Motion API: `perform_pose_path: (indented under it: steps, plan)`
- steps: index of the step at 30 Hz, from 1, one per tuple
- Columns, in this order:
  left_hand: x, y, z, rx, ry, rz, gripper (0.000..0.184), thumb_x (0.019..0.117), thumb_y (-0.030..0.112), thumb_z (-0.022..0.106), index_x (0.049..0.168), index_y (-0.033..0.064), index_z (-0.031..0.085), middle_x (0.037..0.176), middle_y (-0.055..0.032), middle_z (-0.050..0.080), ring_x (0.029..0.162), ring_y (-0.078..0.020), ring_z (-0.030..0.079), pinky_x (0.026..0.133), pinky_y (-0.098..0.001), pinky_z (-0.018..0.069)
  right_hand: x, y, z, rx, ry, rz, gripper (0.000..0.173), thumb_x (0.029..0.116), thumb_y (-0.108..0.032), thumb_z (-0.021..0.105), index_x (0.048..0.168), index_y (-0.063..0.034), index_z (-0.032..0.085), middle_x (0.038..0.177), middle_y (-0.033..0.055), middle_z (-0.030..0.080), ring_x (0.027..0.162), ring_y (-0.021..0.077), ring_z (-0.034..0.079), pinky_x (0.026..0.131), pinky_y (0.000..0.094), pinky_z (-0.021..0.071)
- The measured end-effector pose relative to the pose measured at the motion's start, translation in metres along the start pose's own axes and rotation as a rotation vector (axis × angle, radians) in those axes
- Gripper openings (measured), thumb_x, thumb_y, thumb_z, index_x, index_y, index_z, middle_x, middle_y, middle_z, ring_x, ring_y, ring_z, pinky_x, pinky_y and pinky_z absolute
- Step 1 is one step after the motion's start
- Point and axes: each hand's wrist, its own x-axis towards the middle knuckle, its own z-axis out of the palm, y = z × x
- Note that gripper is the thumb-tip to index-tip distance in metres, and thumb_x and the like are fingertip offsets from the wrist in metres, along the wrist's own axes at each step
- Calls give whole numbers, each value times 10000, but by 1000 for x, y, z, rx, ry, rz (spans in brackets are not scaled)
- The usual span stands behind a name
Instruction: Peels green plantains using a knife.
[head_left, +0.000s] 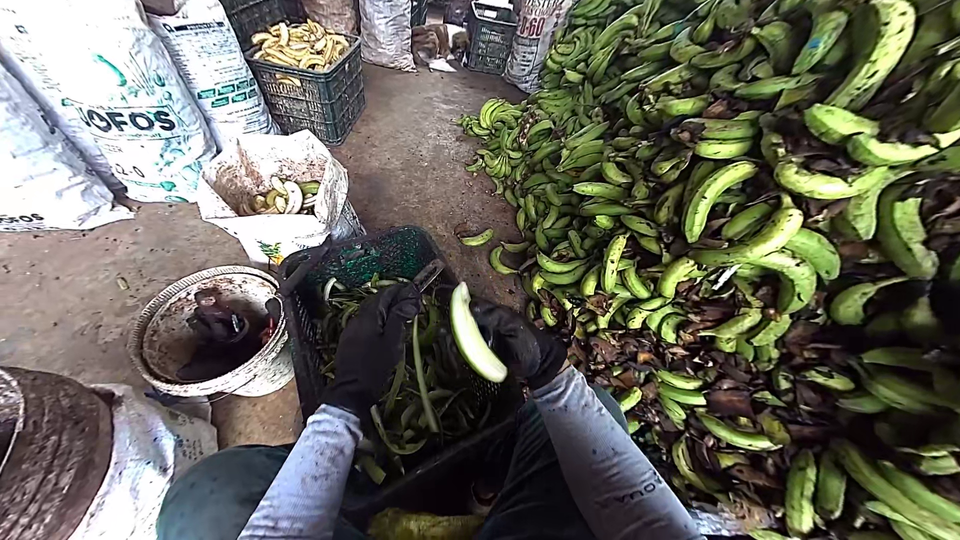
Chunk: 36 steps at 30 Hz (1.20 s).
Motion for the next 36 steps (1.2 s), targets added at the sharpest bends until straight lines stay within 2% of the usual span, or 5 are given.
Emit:
perform_pose_path:
  steps: [5,12,21,29,36]
  plan:
    - [-16,4,18,206,31,290,642,1009,631,398,1439,198,598,1211,-159,689,1106,-342,665,942,-587,522,14,4,-6,477,335,-118,501,1073,-492,303,976,-130,636,811,52,666,703,148,665,632,321,592]
    - [-26,-1,47,349,321,743,557,967,654,526,1289,243,719,960,-144,709,926,-327,687,971,-598,494,13,10,-18,858,517,-136,504,1082,-458,261,890,-99,559,667,20,580,553,109,604,518,236,536]
    - [-7,0,23,-24,-102,-34,505,1024,513,537,1424,208,588,1201,-95,684,1034,-251,669,912,-547,531,14,17,26,342,402,86,504,1106,-441,215,1021,-99,575,705,52,590,536,136,588,480,268,533]
    - [-37,-6,39,356,185,684,591,970,650,527,1312,203,706,1010,-171,717,923,-344,695,803,-529,570,10,20,-9,885,455,-21,502,1076,-473,269,898,-106,562,657,4,563,532,80,585,498,210,524]
    - [-36,10,42,234,-76,238,522,999,455,525,1429,172,613,1257,-194,669,1161,-392,637,972,-587,508,12,20,7,362,534,36,367,1094,-380,309,997,-146,574,743,5,594,642,103,601,583,275,536]
